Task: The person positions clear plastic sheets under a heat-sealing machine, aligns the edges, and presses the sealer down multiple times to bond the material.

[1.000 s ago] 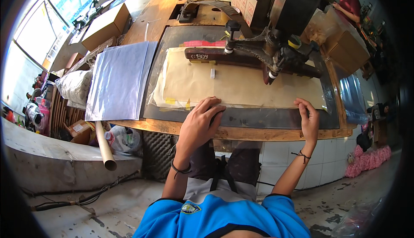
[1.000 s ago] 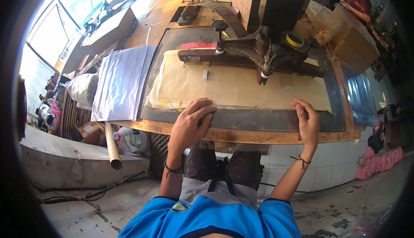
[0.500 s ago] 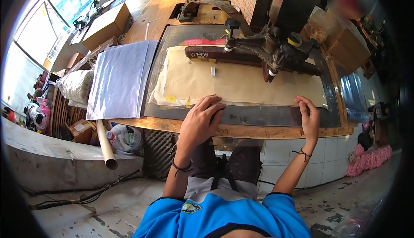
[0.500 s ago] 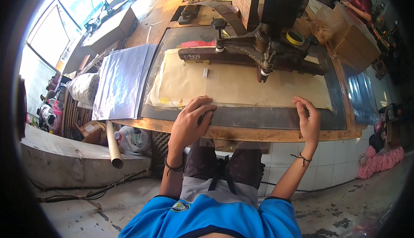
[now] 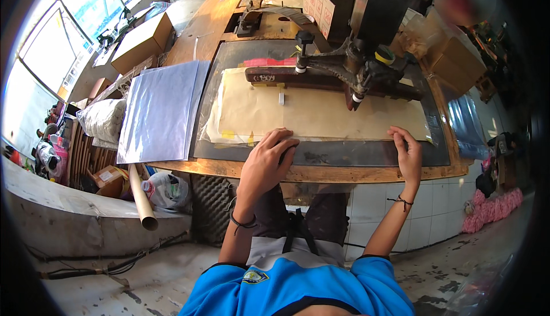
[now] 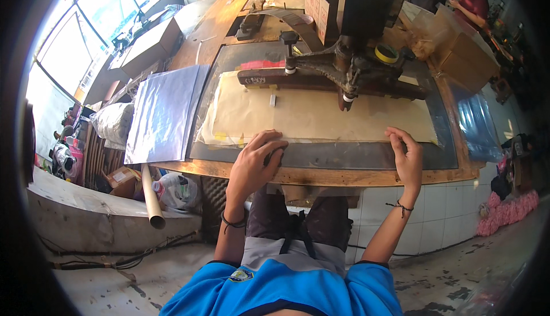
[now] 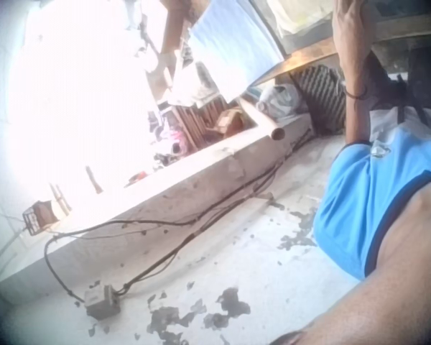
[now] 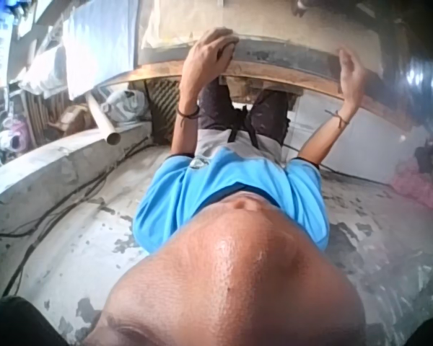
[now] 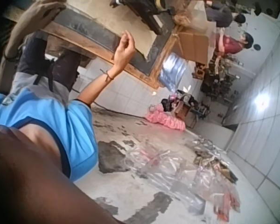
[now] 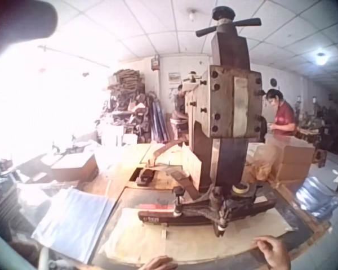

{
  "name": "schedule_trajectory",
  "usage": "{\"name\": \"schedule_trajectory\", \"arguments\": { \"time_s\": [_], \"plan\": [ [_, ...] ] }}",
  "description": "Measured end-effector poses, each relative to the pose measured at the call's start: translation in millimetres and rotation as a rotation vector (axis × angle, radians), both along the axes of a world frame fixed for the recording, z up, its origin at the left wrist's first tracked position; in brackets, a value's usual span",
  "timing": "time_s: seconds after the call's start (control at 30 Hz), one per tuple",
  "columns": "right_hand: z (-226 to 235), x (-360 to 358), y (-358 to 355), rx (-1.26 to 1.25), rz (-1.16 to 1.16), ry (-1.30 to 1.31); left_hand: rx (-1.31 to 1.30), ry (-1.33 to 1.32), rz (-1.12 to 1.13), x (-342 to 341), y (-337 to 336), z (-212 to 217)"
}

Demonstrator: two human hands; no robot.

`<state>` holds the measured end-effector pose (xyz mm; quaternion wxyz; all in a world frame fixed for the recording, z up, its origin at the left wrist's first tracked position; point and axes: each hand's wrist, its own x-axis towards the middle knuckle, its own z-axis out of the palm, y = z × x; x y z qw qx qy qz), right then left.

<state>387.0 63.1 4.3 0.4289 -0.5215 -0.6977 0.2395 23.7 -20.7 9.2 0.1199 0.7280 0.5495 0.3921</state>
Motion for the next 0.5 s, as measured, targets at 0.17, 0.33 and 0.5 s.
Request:
{"name": "schedule_trajectory", "arguments": {
  "time_s": [0.17,0.33,0.5],
  "plan": [
    [-1.7,2.3,1.1,-0.016,0.007,0.006,0.036,0.004,-0.020,-0.9,0.2,-2.6],
    [-3.7,2.2,2.4,-0.022,0.002,0.017,0.073,0.002,-0.037,-2.3,1.4,-5.8],
    [-4.9,3.8,1.4,-0.032,-0.023,0.004,0.089,-0.005,-0.039,-2.1,0.9,-6.3]
  ]
}}
